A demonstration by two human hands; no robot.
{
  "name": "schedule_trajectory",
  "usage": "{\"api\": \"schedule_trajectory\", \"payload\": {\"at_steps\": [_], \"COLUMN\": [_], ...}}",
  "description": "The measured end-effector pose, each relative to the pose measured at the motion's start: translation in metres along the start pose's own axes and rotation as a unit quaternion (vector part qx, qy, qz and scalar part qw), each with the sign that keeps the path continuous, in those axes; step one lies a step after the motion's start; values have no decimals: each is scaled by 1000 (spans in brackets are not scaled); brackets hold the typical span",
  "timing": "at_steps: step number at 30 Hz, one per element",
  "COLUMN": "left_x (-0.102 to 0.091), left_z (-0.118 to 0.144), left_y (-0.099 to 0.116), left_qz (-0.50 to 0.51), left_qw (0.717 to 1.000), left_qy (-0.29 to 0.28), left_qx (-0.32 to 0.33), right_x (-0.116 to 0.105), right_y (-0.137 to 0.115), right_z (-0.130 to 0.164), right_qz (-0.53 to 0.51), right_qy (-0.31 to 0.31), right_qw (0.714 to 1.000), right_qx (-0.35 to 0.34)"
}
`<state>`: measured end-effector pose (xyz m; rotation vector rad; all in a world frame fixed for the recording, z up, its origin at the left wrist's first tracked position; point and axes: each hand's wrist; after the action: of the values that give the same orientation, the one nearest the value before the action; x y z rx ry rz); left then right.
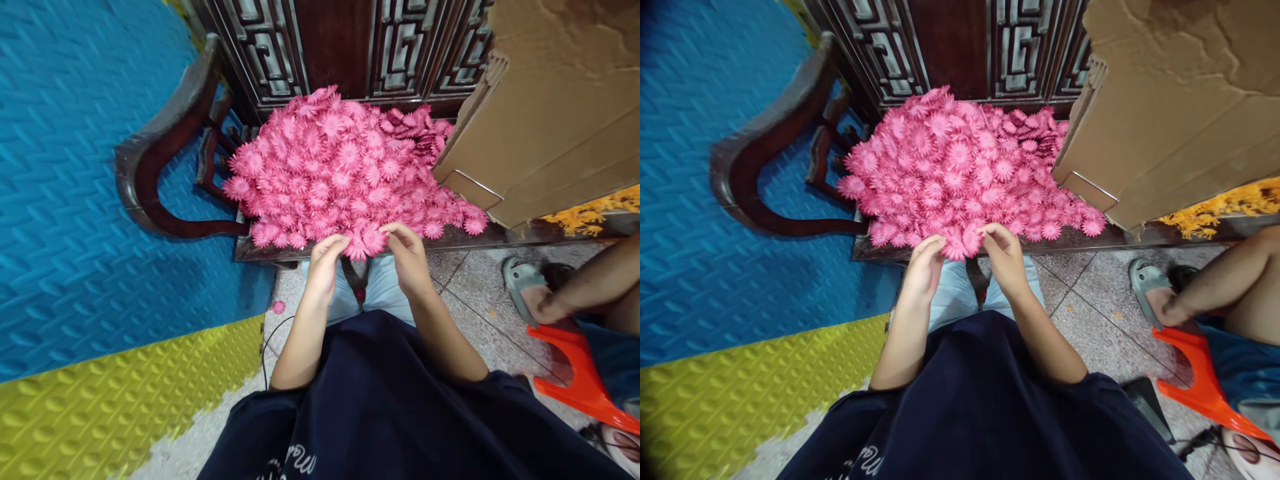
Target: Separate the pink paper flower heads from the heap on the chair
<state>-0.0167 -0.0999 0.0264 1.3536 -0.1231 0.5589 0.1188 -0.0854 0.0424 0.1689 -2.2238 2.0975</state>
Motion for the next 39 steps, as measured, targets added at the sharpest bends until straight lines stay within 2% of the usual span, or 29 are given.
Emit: {"api": "schedule_trajectory", "payload": {"at_steps": [8, 13, 15, 18, 20, 23, 25, 31, 36, 39], "left_x": [5, 6, 5, 1, -1, -1, 1, 3, 3, 5], "left_z": [2, 5, 5, 5, 5, 6, 7, 12, 15, 17], "left_y": [-4, -2, -1, -1, -3, -8, -10, -10, -8, -7], "left_qz": [-4, 33, 38, 30, 23, 18, 14, -86, -154, -184], "left_qw": [997, 997, 996, 992, 990, 989, 990, 982, 969, 962], "left_qy": [74, 52, 60, 101, 123, 130, 122, 89, 61, 54], "left_qx": [37, 41, 49, 65, 67, 63, 67, 141, 182, 195], "right_x": [1, 3, 2, -1, -1, 5, 11, 24, 24, 23], "right_y": [2, 6, 7, 9, 9, 9, 8, -1, -1, 1], "right_z": [-1, -1, -2, -3, -3, 1, 6, 21, 23, 20], "right_qz": [26, 3, -14, -40, -59, -83, -75, 34, 111, 122], "right_qy": [51, 63, 92, 150, 163, 125, 89, 37, -55, -44], "right_qw": [998, 998, 996, 988, 985, 988, 993, 999, 992, 991], "right_qx": [1, 9, 13, 7, -12, -33, -23, -7, -10, -13]}}
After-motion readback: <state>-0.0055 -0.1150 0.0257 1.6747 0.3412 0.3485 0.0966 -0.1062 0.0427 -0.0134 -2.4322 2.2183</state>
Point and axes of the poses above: each hand's wrist, its own z-axis away from the middle knuckle, its own x-axis out of the palm, y = z × x
